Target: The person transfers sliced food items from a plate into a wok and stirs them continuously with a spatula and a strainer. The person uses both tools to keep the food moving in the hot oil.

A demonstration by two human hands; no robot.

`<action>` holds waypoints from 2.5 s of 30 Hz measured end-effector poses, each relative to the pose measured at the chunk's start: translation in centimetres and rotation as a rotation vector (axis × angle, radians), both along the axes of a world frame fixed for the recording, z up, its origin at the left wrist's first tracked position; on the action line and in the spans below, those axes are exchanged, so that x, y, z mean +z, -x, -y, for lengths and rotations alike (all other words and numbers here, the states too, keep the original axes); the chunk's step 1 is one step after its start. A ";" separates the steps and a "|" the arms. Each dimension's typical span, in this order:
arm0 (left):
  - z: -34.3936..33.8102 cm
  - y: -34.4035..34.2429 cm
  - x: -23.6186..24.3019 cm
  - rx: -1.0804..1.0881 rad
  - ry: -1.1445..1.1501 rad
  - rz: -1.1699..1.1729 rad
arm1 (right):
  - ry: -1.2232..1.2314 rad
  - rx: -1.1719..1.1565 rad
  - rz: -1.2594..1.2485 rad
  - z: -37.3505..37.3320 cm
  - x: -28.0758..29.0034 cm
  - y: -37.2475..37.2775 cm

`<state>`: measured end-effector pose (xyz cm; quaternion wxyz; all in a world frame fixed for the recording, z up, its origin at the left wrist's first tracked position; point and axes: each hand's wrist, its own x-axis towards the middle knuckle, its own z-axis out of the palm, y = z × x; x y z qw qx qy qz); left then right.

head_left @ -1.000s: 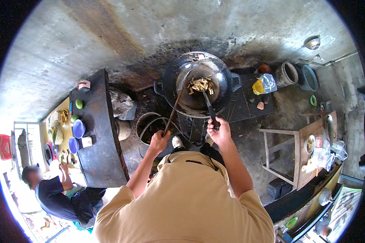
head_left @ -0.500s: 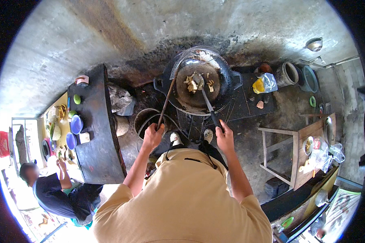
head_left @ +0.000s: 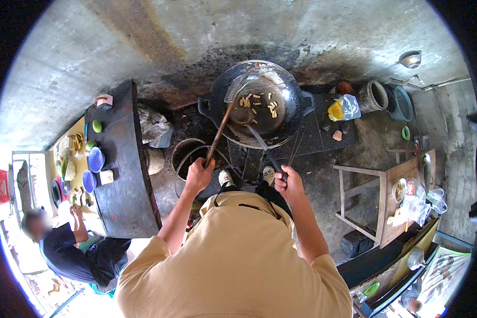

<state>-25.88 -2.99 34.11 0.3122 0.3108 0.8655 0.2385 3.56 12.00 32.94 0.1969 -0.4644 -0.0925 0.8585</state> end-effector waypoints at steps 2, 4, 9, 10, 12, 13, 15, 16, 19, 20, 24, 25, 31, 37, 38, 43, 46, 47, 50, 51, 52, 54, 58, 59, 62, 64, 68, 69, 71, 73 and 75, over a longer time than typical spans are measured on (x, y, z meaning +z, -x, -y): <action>0.1 0.4 0.0 0.006 -0.013 -0.017 | -0.111 -0.008 0.106 -0.8 -1.5 0.3; 0.2 0.7 -0.2 0.010 -0.035 -0.021 | -0.151 -0.034 0.208 -2.1 -1.9 0.2; 0.2 0.9 -0.7 0.031 -0.059 -0.035 | -0.191 -0.057 0.209 -3.0 2.3 -0.8; 0.1 0.9 -0.8 0.032 -0.059 -0.041 | -0.170 -0.045 0.189 -2.9 3.7 -1.1; 0.0 0.7 -1.1 0.031 -0.034 -0.054 | -0.101 -0.053 0.187 -2.5 6.7 -1.8; 0.1 0.6 -1.3 0.029 -0.007 -0.063 | -0.061 -0.049 0.149 -2.4 7.9 -2.0; 0.1 0.5 -1.8 0.015 0.014 -0.069 | 0.014 -0.004 0.031 -2.3 9.2 -2.0; 0.0 0.4 -2.0 0.005 0.008 -0.066 | 0.049 0.017 -0.040 -2.3 9.5 -1.9; -0.2 0.0 -2.6 -0.040 0.031 -0.032 | 0.185 -0.072 -0.147 -2.7 7.6 0.2; -0.2 -0.2 -2.6 -0.060 0.072 -0.020 | 0.170 -0.100 -0.167 -2.9 6.4 1.3; -0.5 -0.7 -1.6 -0.036 0.082 0.070 | 0.170 -0.247 -0.183 -4.1 1.6 5.5; -0.6 -0.5 -1.3 -0.048 0.080 0.073 | 0.164 -0.265 -0.176 -4.2 0.9 6.2; 0.0 1.0 0.9 -0.048 0.046 0.067 | -0.225 0.012 0.059 -2.0 -0.3 5.7; 1.3 1.8 1.6 -0.010 -0.014 0.033 | -0.890 0.247 0.546 1.3 0.3 5.8; 1.4 1.9 1.5 -0.012 -0.008 0.018 | -0.822 0.199 0.450 1.8 0.6 5.7; 1.7 2.2 0.5 -0.019 -0.005 0.007 | -0.334 0.037 0.080 1.9 1.4 5.4; 1.4 2.3 0.1 -0.028 -0.022 -0.006 | -0.168 -0.073 -0.098 1.3 0.4 5.8; 1.4 2.3 0.0 -0.029 -0.028 -0.012 | -0.130 -0.108 -0.119 1.1 -0.1 6.0; 1.7 2.3 0.3 -0.020 -0.039 -0.033 | -0.138 -0.157 -0.067 0.8 -0.7 5.6; 1.8 2.3 0.5 -0.019 -0.055 -0.036 | -0.145 -0.184 0.003 0.7 -0.7 5.4; 1.9 2.3 0.7 -0.018 -0.062 -0.051 | -0.184 -0.164 0.043 0.6 -0.4 5.2; 2.0 2.2 1.0 -0.018 -0.074 -0.069 | -0.220 -0.165 0.091 0.5 0.5 4.6; 2.1 2.2 1.2 -0.017 -0.083 -0.043 | -0.224 -0.188 0.079 0.1 2.6 4.0; 2.1 2.1 1.2 -0.015 -0.076 -0.044 | -0.223 -0.176 0.066 0.1 3.0 3.9; 1.7 2.1 1.1 -0.014 -0.111 -0.022 | -0.179 -0.113 -0.037 0.3 3.0 4.1; 1.5 2.1 1.2 0.001 -0.062 0.003 | -0.134 -0.095 -0.132 0.7 2.3 4.5; 1.0 1.8 1.7 0.028 -0.041 -0.022 | 0.021 -0.130 -0.130 0.9 0.4 5.2; 1.0 1.8 1.8 0.032 -0.058 -0.019 | 0.001 -0.135 -0.075 1.0 0.2 5.1; 1.0 1.7 1.9 0.041 -0.058 -0.045 | -0.044 -0.174 0.061 0.8 0.5 4.4; 1.0 1.7 1.8 0.044 -0.048 -0.002 | -0.182 -0.117 0.093 0.6 1.7 3.0; 0.9 1.7 1.5 0.025 -0.061 -0.015 | -0.238 -0.058 0.122 0.4 3.5 1.6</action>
